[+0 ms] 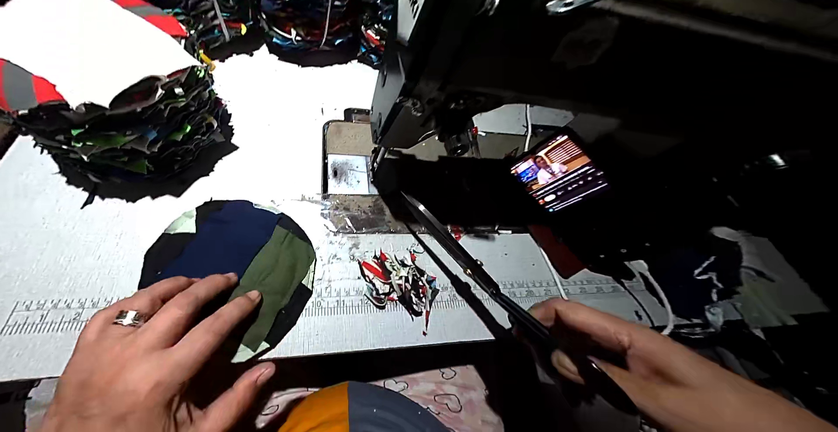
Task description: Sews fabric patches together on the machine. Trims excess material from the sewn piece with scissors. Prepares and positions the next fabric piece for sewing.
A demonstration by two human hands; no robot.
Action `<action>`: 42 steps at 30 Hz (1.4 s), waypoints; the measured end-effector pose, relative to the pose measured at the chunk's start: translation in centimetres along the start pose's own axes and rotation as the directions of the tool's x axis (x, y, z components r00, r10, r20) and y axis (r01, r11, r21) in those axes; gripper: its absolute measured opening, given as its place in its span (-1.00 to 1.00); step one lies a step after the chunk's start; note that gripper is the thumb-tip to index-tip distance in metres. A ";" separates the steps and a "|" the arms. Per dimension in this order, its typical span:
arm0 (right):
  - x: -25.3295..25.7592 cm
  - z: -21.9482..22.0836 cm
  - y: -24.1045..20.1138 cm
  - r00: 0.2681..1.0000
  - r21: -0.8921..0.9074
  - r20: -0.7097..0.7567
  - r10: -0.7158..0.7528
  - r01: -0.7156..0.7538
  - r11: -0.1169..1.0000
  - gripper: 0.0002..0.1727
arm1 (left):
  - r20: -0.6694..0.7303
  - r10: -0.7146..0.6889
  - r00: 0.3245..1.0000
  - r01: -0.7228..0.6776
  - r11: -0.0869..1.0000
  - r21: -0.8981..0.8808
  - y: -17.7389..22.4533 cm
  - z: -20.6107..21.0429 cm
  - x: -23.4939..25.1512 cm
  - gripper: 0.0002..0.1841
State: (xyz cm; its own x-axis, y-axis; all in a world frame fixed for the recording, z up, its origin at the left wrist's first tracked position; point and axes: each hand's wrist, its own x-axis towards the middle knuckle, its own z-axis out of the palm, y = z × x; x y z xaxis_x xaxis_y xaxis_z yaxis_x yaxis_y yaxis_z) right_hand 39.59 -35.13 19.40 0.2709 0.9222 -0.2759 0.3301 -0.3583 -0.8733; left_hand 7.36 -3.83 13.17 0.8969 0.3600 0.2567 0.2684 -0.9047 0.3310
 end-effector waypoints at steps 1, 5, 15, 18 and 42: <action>0.3 -0.1 0.2 0.998 -0.020 -0.067 -0.009 0.008 1.000 -0.75 | -0.007 0.006 1.000 -0.006 1.000 -0.025 0.0 -0.3 0.3 -0.39; 3.2 0.4 0.3 0.935 -0.264 -0.347 -0.067 -0.028 0.964 -0.79 | -0.152 0.100 0.983 -0.107 0.994 -0.035 -1.2 0.3 2.9 -0.51; 13.3 0.5 -1.5 0.856 -0.709 -0.485 -0.178 -0.265 0.654 -0.70 | 0.006 0.120 0.993 -0.119 0.987 0.110 -1.1 3.0 5.3 -0.38; 14.7 1.3 -2.4 0.853 -0.744 -0.506 -0.130 -0.356 0.565 -0.64 | 0.051 0.104 0.993 -0.110 0.986 0.122 -1.0 2.6 5.4 -0.37; 13.6 11.9 -3.5 0.868 -0.865 -0.364 -0.338 -0.181 0.467 -0.40 | 0.043 0.068 0.997 -0.072 0.991 0.116 -0.7 2.7 5.5 -0.39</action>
State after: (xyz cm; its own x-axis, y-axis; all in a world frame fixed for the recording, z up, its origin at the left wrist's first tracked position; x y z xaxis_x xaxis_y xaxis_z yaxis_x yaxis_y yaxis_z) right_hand 31.41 -19.60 13.93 0.4529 0.8683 0.2022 0.8876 -0.4605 -0.0103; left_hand 13.05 -1.84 11.89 0.9273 0.2880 0.2392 0.2420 -0.9486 0.2040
